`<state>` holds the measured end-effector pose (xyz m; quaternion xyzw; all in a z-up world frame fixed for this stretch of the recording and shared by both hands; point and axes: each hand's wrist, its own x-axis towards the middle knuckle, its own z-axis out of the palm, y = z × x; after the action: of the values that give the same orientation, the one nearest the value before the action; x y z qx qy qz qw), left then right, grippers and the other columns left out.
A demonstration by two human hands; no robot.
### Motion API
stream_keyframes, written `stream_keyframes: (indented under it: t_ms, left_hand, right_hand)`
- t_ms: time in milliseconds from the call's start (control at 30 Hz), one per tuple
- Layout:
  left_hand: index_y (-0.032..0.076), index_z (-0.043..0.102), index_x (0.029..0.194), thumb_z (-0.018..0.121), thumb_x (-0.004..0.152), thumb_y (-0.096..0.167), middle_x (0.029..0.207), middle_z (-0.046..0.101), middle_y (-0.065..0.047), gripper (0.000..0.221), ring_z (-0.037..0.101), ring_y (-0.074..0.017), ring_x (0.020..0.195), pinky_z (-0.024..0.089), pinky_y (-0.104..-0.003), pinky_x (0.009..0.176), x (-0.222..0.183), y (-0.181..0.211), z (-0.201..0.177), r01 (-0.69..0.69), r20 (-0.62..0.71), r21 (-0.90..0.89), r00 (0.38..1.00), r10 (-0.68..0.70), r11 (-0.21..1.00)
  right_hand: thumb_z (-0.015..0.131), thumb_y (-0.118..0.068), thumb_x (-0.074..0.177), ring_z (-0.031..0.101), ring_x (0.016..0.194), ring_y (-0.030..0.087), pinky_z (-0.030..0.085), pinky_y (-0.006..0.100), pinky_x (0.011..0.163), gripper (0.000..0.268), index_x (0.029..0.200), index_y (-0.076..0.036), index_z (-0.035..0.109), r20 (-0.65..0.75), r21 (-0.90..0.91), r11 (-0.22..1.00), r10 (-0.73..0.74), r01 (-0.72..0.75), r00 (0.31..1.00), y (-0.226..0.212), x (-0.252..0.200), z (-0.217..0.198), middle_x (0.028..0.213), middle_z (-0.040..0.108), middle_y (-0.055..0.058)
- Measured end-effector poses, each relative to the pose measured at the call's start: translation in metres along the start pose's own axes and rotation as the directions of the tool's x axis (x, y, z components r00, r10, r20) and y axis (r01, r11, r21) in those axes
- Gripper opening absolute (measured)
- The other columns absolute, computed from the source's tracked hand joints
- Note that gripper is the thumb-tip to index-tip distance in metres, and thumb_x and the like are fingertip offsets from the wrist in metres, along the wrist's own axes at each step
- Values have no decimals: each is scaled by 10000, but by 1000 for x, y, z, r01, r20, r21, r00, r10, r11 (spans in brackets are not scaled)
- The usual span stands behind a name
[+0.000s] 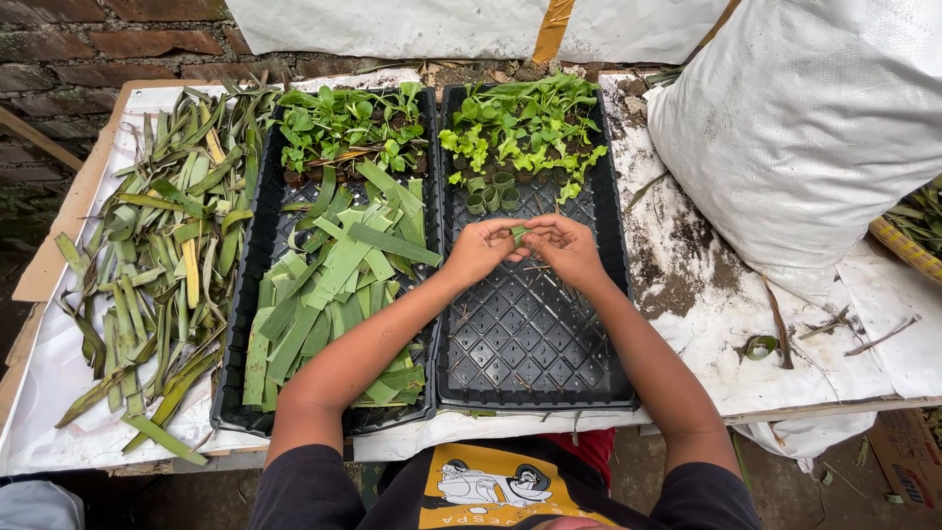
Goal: Wrapping the stems of small seedlings with leaves for protection or grafting purposes.
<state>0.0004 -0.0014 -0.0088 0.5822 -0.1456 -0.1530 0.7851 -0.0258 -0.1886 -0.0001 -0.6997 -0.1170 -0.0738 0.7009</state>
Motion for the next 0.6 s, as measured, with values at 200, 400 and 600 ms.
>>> stream_keyframes:
  t_ms: [200,400,600]
  left_hand:
    - [-60,649,1295,635,955,-14,1038,744,-238,344,773,-224,814,689,-315,740,-3,7,3,-3,-29,-44,1000,2,999]
    - [-51,563,1373,725,961,84,1211,705,-191,463,744,-253,1013,677,-429,843,-8,21,5,112,152,-183,985,-84,977]
    - [-36,584,1371,711,994,160,1210,717,-153,443,737,-256,1057,661,-428,885,-5,24,0,169,162,-273,979,-128,947]
  right_hand:
    - [736,-66,974,678,595,71,545,164,503,219,1176,2,686,1,19,1000,16,-16,1000,-4,-1,-1,968,775,127]
    - [631,-67,1040,670,617,111,544,192,477,188,1193,36,668,-1,133,991,25,-24,1000,7,1,-10,924,717,133]
    - [647,-58,1028,635,612,91,531,188,483,208,1207,47,647,22,171,985,22,-25,1000,2,0,-10,950,712,120]
